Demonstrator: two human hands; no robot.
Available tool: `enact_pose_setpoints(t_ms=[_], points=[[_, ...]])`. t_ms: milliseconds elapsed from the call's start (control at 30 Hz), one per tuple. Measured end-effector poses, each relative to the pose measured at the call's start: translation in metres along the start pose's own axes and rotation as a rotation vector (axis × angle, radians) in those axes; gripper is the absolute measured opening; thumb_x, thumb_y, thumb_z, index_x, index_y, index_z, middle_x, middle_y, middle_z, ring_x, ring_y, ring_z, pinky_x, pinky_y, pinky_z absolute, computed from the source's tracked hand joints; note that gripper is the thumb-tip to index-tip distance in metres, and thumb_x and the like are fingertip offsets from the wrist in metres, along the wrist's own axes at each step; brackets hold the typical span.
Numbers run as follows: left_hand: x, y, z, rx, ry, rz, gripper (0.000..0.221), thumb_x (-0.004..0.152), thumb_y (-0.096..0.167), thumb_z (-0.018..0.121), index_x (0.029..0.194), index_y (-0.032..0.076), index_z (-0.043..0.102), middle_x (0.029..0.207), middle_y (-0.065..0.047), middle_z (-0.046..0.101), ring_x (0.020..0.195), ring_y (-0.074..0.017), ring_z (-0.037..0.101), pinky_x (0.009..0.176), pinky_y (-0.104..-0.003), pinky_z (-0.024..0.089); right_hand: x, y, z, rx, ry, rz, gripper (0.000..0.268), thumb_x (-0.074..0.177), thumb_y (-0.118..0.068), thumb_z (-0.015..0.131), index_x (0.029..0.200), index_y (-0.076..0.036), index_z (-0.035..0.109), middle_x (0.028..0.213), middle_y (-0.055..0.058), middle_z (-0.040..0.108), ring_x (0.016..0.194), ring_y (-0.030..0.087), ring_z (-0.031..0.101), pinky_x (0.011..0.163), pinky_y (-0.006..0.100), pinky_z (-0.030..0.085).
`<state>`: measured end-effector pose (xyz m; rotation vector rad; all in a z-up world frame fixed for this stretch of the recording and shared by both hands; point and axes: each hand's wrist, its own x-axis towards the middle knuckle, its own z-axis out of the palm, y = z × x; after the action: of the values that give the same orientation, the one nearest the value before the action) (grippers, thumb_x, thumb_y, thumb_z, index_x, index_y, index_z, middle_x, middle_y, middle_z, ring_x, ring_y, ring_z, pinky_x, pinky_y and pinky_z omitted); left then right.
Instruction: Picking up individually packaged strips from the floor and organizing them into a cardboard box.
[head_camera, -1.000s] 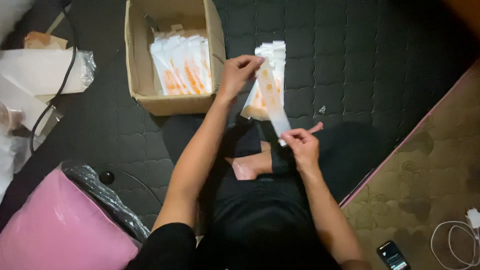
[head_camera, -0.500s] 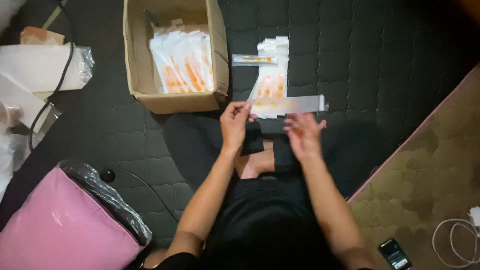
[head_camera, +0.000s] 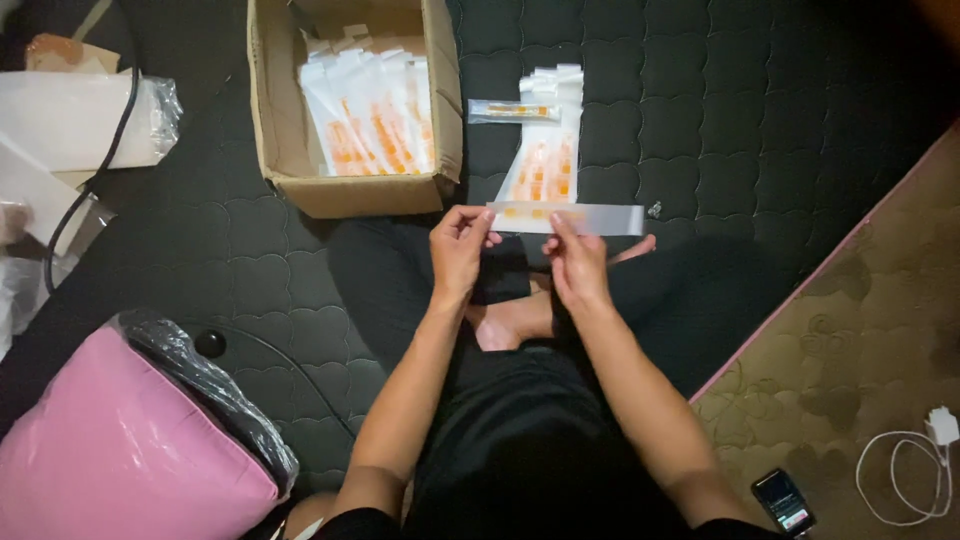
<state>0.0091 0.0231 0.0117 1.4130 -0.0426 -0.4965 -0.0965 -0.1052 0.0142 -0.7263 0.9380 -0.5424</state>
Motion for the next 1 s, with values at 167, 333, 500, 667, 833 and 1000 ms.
enact_pose_setpoints(t_ms=[167, 333, 500, 667, 833, 1000], points=[[0.005, 0.006, -0.008, -0.004, 0.019, 0.024, 0.01, 0.094, 0.004, 0.072, 0.101, -0.004, 0.073, 0.071, -0.014, 0.066, 0.06, -0.0162, 0.071, 0.055, -0.023, 0.059, 0.01, -0.02, -0.015, 0.012, 0.012, -0.041, 0.015, 0.095, -0.009, 0.074, 0.104, -0.005, 0.064, 0.081, -0.003, 0.058, 0.06, 0.007, 0.059, 0.058, 0.021, 0.055], [0.002, 0.021, -0.005, -0.044, 0.04, 0.025, 0.011, 0.094, 0.004, 0.072, 0.102, -0.005, 0.072, 0.072, -0.012, 0.064, 0.061, -0.0157, 0.071, 0.056, -0.023, 0.059, 0.064, 0.009, -0.067, 0.103, 0.119, -0.096, 0.104, 0.096, -0.001, 0.077, 0.153, -0.013, -0.009, 0.081, 0.005, 0.059, 0.055, 0.014, 0.058, 0.058, 0.03, 0.057], [0.005, 0.02, -0.009, -0.045, 0.051, 0.032, 0.011, 0.094, 0.004, 0.072, 0.101, -0.005, 0.071, 0.072, -0.011, 0.062, 0.061, -0.0166, 0.071, 0.055, -0.022, 0.059, 0.018, -0.044, -0.035, 0.005, 0.089, -0.123, 0.012, 0.095, -0.009, 0.076, 0.098, -0.009, 0.065, 0.074, -0.003, 0.058, 0.059, 0.008, 0.06, 0.06, 0.022, 0.055], [0.004, 0.02, -0.007, -0.005, 0.061, 0.004, 0.007, 0.092, 0.004, 0.074, 0.097, 0.0, 0.075, 0.073, -0.011, 0.065, 0.063, -0.0164, 0.072, 0.058, -0.024, 0.06, 0.018, -0.045, -0.039, 0.019, 0.078, -0.129, 0.009, 0.095, -0.009, 0.076, 0.096, -0.009, 0.067, 0.072, -0.003, 0.059, 0.059, 0.008, 0.06, 0.06, 0.022, 0.056], [0.002, 0.025, -0.004, 0.021, 0.082, -0.006, 0.005, 0.09, 0.004, 0.075, 0.094, 0.002, 0.075, 0.071, -0.008, 0.064, 0.062, -0.0139, 0.07, 0.059, -0.023, 0.06, 0.021, -0.042, -0.045, 0.025, 0.081, -0.137, 0.008, 0.095, -0.009, 0.076, 0.098, -0.007, 0.069, 0.072, -0.003, 0.06, 0.058, 0.008, 0.061, 0.061, 0.023, 0.058], [0.004, 0.018, -0.005, 0.055, 0.077, -0.01, 0.003, 0.089, 0.006, 0.076, 0.091, 0.004, 0.076, 0.07, -0.009, 0.065, 0.063, -0.0135, 0.07, 0.062, -0.026, 0.06, 0.015, -0.047, -0.041, 0.022, 0.084, -0.141, 0.007, 0.096, -0.008, 0.075, 0.098, -0.008, 0.068, 0.074, -0.001, 0.061, 0.058, 0.008, 0.061, 0.06, 0.024, 0.058]])
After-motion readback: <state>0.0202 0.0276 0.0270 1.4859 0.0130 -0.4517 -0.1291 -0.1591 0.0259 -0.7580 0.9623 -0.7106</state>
